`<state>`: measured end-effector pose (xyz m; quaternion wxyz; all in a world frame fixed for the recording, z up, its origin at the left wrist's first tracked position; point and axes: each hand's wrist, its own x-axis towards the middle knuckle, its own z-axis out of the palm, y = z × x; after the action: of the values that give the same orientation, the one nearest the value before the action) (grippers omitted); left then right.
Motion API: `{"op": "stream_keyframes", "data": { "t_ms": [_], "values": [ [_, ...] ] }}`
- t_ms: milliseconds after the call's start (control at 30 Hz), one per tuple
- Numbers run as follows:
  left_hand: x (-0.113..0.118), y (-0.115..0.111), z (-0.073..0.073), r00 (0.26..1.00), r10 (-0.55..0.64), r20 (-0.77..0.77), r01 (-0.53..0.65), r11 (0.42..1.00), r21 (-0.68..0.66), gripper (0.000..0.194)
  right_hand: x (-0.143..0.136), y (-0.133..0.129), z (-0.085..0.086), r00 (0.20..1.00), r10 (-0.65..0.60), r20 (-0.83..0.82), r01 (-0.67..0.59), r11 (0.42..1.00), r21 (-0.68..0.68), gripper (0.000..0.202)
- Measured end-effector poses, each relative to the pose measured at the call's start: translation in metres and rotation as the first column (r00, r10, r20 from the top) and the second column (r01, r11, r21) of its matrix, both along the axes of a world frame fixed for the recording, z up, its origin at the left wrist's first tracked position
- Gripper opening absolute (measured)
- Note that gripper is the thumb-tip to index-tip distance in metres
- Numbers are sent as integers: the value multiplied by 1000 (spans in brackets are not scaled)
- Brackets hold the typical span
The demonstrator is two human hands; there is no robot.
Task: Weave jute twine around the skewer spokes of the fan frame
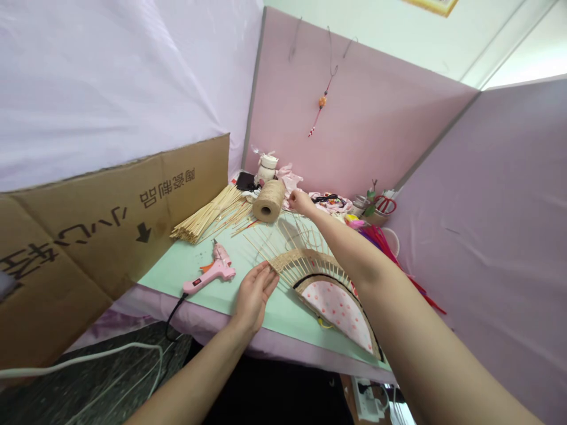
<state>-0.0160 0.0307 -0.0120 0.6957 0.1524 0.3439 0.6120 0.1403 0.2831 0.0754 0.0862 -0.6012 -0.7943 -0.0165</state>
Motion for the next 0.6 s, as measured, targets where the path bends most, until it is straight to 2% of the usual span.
{"op": "stream_keyframes", "data": {
  "t_ms": [100, 167, 233, 333, 400, 433, 467, 533, 600],
  "values": [
    [0, 0, 3, 1000, -7, -26, 7, 1000, -10, 16, -18, 1, 17, 995, 10, -98, 2, 993, 118, 30],
    [0, 0, 6, 999, -12, -49, 11, 1000, -17, 16, -33, -3, 29, 985, 83, -154, -48, 976, 214, 27],
    [1, 0, 8, 998, -21, -62, 20, 1000, -10, 16, -46, -10, 43, 972, 184, -149, -126, 934, 333, 24],
    [3, -1, 10, 997, -25, -72, 26, 1000, 17, 15, -60, -21, 63, 934, 351, 59, -339, 825, 452, 28],
    [4, -1, 10, 996, -16, -82, 19, 999, 33, 16, -65, -23, 72, 879, 430, 208, -476, 759, 444, 31],
    [5, -2, 10, 996, -9, -89, 13, 999, 36, 16, -66, -23, 75, 863, 436, 255, -505, 756, 416, 31],
    [6, -2, 9, 995, -6, -95, 10, 999, 40, 17, -66, -20, 77, 865, 415, 283, -499, 780, 379, 29],
    [8, -4, 8, 995, -5, -104, 10, 999, 45, 19, -68, -13, 77, 893, 327, 310, -418, 858, 300, 26],
    [10, -6, 7, 994, -4, -112, 10, 998, 54, 21, -72, -6, 74, 909, 247, 336, -336, 911, 239, 27]
  ]
}}
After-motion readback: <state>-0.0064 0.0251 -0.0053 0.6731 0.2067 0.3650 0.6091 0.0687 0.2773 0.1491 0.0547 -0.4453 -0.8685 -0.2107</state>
